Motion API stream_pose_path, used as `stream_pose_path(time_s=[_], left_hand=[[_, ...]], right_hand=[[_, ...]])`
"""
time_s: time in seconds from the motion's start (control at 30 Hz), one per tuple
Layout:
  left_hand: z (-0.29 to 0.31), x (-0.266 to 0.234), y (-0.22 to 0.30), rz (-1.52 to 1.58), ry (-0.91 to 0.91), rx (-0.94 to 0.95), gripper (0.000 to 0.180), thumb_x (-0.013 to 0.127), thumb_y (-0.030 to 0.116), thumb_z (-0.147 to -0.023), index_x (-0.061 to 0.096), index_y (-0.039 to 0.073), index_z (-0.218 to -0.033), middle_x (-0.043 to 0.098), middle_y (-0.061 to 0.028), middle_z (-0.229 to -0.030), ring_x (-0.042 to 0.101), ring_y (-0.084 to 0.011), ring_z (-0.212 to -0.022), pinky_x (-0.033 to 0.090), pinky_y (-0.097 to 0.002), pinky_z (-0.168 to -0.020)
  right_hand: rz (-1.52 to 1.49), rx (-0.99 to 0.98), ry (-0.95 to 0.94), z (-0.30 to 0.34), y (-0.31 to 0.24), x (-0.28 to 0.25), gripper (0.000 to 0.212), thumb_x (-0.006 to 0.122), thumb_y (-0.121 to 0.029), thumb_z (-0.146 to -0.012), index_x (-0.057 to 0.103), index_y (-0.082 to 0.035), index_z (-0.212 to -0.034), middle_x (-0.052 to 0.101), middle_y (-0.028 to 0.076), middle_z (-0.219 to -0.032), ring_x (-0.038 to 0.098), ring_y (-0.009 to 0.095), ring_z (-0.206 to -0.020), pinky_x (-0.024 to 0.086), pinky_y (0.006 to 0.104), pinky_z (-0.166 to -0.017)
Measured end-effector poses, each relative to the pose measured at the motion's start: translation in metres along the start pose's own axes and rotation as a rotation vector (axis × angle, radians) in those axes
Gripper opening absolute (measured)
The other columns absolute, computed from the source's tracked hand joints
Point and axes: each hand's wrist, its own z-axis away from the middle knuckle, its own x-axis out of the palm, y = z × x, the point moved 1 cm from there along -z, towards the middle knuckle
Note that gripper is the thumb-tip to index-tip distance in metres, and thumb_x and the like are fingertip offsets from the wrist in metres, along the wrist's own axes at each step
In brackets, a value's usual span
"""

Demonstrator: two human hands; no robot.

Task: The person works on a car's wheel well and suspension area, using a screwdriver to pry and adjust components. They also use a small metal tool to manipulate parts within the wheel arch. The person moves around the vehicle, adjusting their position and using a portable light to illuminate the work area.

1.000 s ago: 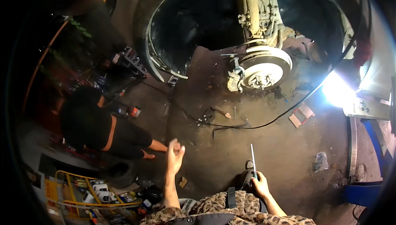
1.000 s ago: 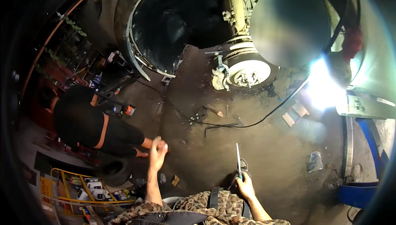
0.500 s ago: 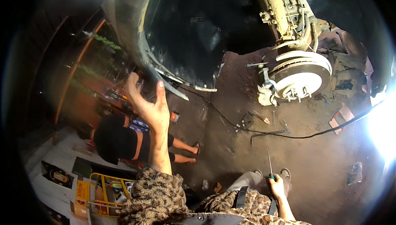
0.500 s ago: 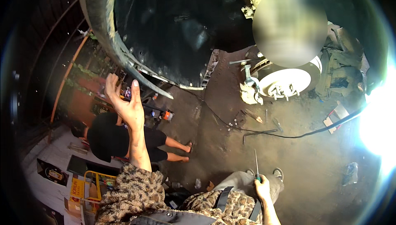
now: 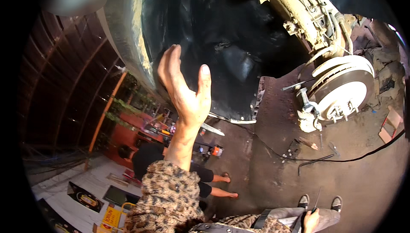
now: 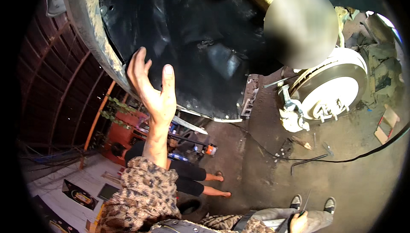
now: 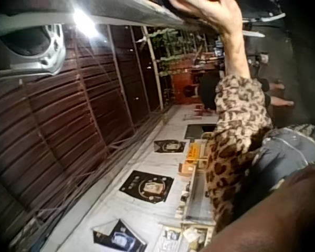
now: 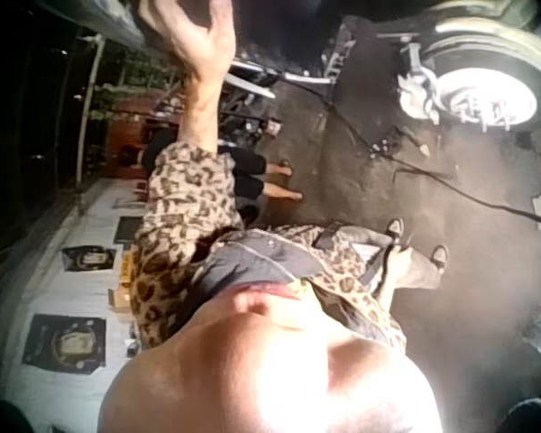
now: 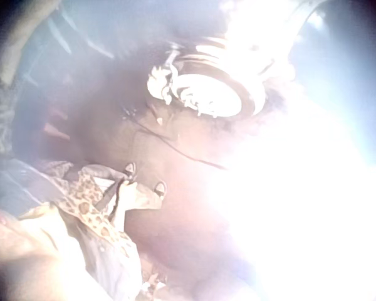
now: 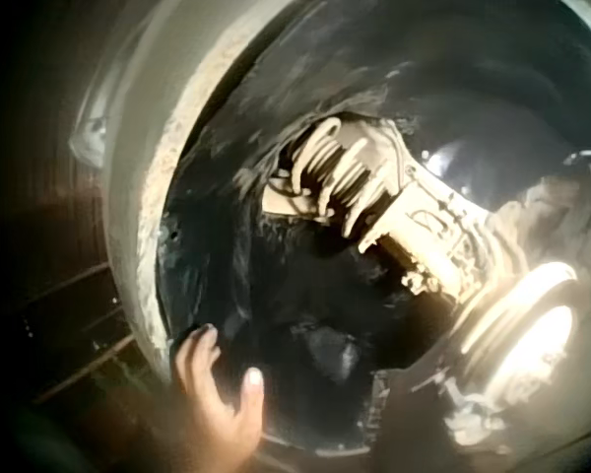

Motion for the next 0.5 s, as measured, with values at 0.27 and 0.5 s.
stream_pose_path(time_s=[0.27, 0.5], left_hand=[[-0.008, -0.004, -0.019, 0.117, 0.081, -0.108, 0.056, 0.058, 0.016, -0.091, 0.029, -0.003, -0.135, 0.05, -0.0143, -0.11, 0.05, -0.0192, -0.094, 0.044, -0.0309, -0.081], [0.004, -0.022, -0.013, -0.008, 0.165, -0.12, 0.056, 0.055, 0.007, -0.091, 0.027, -0.002, -0.138, 0.051, -0.0072, -0.094, 0.047, -0.013, -0.078, 0.041, -0.0272, -0.071]], right_hand=[[-0.04, -0.041, 0.048, -0.014, -0.006, 0.033, 0.049, 0.061, -0.021, -0.081, 0.051, 0.005, -0.121, 0.062, 0.028, -0.1, 0.06, 0.042, -0.096, 0.047, 0.0459, -0.084], [-0.068, -0.003, 0.014, -0.018, -0.015, 0.025, 0.047, 0.058, -0.015, -0.082, 0.049, 0.008, -0.122, 0.062, 0.031, -0.097, 0.06, 0.044, -0.094, 0.048, 0.0466, -0.082]])
